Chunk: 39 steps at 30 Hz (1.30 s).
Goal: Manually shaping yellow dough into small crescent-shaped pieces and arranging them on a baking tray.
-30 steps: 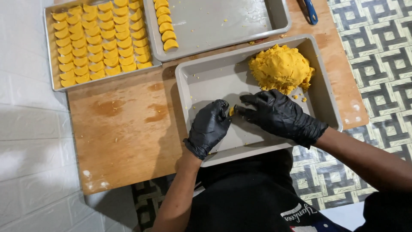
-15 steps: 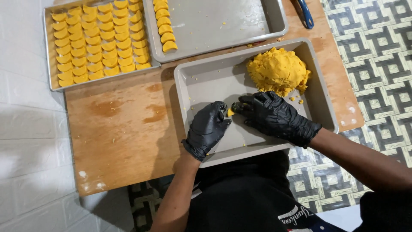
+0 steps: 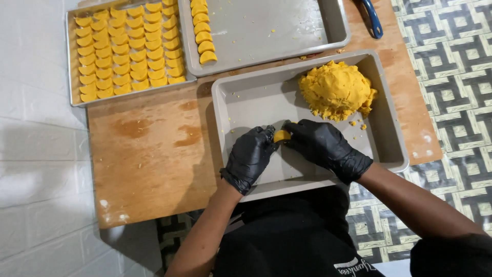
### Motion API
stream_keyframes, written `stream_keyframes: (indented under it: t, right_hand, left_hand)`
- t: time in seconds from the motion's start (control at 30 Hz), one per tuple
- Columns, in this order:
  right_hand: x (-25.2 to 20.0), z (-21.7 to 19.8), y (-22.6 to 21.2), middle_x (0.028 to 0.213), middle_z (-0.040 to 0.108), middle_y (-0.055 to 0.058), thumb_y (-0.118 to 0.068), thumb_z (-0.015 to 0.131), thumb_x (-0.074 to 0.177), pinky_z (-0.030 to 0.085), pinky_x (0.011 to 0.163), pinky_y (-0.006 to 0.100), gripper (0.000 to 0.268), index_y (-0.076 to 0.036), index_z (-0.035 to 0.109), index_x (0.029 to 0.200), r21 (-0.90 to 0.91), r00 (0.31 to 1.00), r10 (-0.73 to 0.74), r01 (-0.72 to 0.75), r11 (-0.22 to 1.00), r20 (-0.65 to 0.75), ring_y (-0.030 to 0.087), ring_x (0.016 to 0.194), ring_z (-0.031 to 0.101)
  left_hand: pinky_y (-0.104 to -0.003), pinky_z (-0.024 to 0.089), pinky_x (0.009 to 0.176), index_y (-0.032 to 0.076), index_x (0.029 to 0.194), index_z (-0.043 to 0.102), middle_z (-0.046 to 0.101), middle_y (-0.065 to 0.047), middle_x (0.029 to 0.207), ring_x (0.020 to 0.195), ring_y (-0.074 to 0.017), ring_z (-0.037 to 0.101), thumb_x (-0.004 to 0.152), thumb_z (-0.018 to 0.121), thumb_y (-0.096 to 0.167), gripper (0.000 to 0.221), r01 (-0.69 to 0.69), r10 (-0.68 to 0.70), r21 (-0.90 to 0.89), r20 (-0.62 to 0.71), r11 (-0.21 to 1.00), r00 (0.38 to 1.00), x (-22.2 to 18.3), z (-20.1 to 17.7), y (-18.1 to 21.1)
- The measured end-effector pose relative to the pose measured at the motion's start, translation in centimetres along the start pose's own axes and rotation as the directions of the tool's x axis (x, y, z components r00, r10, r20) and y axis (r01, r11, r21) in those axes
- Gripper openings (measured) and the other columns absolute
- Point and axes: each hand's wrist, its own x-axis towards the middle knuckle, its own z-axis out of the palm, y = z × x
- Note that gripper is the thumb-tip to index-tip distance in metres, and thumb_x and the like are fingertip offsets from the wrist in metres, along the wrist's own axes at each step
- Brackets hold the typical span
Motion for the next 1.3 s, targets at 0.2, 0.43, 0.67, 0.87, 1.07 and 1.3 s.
stream_keyframes:
  t: [0.2,0.43,0.67,0.87,1.07,1.3]
  right_hand:
    - [0.9,0.3,0.0,0.093,0.076,0.004,-0.032,0.081,0.084,0.061,0.071,0.043,0.044,-0.020,0.073,0.126,0.067,1.000,-0.013,0.013,0.998,-0.005,0.029,0.093,0.074]
    - [0.4,1.1,0.5,0.101,0.078,0.009,-0.028,0.085,0.080,0.061,0.087,0.044,0.041,-0.014,0.077,0.117,0.236,0.999,0.051,-0.049,0.970,-0.005,0.033,0.105,0.072]
    - [0.4,1.3,0.7,0.100,0.078,0.009,-0.029,0.089,0.076,0.060,0.088,0.045,0.041,-0.012,0.079,0.112,0.343,0.995,0.070,-0.041,0.939,-0.070,0.034,0.105,0.071]
    - [0.5,0.1,0.0,0.101,0.078,-0.001,-0.033,0.087,0.075,0.062,0.086,0.044,0.040,-0.025,0.078,0.113,0.325,0.976,0.209,-0.216,0.921,0.056,0.026,0.105,0.072]
    - [0.9,-0.2,-0.5,0.101,0.077,0.006,-0.028,0.086,0.078,0.061,0.083,0.047,0.040,-0.019,0.078,0.116,0.310,0.979,0.196,-0.204,0.928,0.057,0.031,0.102,0.072]
    - [1.0,-1.0,-0.4,0.088,0.077,0.009,-0.020,0.087,0.076,0.062,0.078,0.042,0.037,-0.011,0.078,0.112,0.321,0.993,-0.019,0.056,0.945,-0.119,0.032,0.091,0.074]
  left_hand:
    - [-0.044,0.062,0.078,0.005,0.104,0.074,0.073,-0.018,0.087,0.089,-0.0379,0.073,0.089,0.078,0.013,0.018,-0.141,0.144,0.035,-0.099,0.989,0.985,-0.3,1.7,-1.1]
    - [-0.040,0.062,0.083,0.007,0.106,0.073,0.074,-0.012,0.092,0.092,-0.0331,0.073,0.090,0.079,0.019,0.020,-0.154,0.154,0.011,-0.139,0.988,0.978,-0.6,2.6,-1.4]
    - [-0.037,0.063,0.080,0.012,0.105,0.073,0.073,-0.007,0.090,0.091,-0.0290,0.074,0.091,0.077,0.025,0.019,-0.109,0.104,-0.037,-0.112,0.993,0.988,-0.3,1.2,-0.2]
    - [-0.036,0.063,0.078,0.013,0.102,0.073,0.073,-0.007,0.088,0.089,-0.0283,0.074,0.089,0.078,0.024,0.018,-0.091,0.089,-0.018,-0.110,0.996,0.990,-0.4,1.0,-0.1]
    - [-0.036,0.062,0.086,0.011,0.110,0.073,0.074,-0.009,0.097,0.096,-0.0285,0.073,0.090,0.079,0.021,0.023,-0.217,0.229,0.075,-0.262,0.973,0.937,-0.7,4.6,-2.7]
    - [-0.039,0.063,0.086,0.010,0.107,0.071,0.074,-0.009,0.096,0.097,-0.0308,0.073,0.088,0.077,0.017,0.021,-0.191,0.184,-0.011,-0.221,0.981,0.958,-0.9,3.3,-2.0]
